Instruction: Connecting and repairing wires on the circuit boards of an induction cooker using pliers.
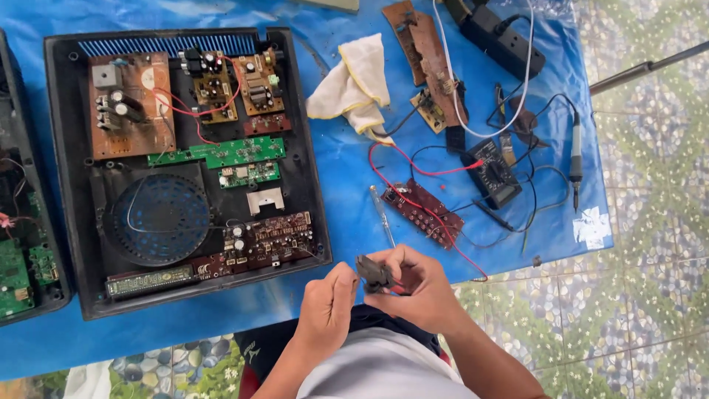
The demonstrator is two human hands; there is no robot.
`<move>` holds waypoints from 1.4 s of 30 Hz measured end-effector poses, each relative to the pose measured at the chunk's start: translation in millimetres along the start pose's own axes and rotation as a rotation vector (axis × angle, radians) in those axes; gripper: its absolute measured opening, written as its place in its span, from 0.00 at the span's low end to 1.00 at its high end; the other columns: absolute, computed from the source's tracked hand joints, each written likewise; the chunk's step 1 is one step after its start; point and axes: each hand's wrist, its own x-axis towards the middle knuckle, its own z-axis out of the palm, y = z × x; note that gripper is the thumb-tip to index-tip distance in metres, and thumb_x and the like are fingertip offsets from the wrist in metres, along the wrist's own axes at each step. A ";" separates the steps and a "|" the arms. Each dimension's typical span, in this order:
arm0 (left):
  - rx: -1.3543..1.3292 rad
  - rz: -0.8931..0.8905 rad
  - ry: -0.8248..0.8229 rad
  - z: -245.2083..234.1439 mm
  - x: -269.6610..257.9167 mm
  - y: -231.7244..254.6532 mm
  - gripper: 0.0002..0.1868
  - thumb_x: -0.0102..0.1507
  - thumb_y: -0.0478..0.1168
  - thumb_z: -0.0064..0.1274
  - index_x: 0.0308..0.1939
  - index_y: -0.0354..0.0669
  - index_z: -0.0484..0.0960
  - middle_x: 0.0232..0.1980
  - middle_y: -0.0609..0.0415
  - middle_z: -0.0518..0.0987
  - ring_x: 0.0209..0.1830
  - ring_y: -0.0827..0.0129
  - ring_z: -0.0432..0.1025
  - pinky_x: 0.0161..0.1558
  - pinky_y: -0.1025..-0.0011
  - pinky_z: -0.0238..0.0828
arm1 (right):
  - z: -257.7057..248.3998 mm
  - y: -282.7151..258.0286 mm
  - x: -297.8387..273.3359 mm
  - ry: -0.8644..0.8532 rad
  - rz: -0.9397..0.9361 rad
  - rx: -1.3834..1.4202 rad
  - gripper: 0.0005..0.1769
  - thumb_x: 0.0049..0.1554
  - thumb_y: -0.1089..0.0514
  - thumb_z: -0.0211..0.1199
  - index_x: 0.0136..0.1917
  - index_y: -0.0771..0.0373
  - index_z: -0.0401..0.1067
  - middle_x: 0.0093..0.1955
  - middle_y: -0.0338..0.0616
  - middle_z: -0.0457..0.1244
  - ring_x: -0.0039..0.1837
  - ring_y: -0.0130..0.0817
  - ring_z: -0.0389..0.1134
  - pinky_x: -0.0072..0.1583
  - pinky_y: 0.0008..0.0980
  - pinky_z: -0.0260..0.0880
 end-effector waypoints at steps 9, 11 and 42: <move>0.007 0.053 0.011 3.9 3.4 5.4 0.28 0.77 0.47 0.26 0.22 0.44 0.61 0.19 0.58 0.58 0.19 0.72 0.52 0.23 0.72 0.47 | 5.3 19.8 1.2 0.189 -0.121 -0.131 0.26 0.51 0.72 0.71 0.37 0.53 0.53 0.35 0.40 0.62 0.48 0.32 0.72 0.48 0.32 0.70; -0.007 0.033 0.042 6.6 3.9 6.8 0.30 0.76 0.48 0.26 0.20 0.43 0.62 0.20 0.57 0.60 0.19 0.72 0.54 0.23 0.72 0.50 | 5.4 20.8 3.1 0.185 -0.105 -0.115 0.26 0.50 0.72 0.71 0.37 0.54 0.53 0.37 0.43 0.65 0.47 0.32 0.72 0.48 0.32 0.70; 0.078 -0.005 -0.080 13.4 1.0 22.1 0.20 0.77 0.47 0.25 0.34 0.45 0.65 0.25 0.62 0.53 0.20 0.76 0.45 0.24 0.70 0.43 | -42.3 -21.0 54.7 0.198 -0.305 -0.917 0.10 0.61 0.60 0.65 0.56 0.58 0.73 0.60 0.47 0.67 0.57 0.33 0.71 0.52 0.26 0.71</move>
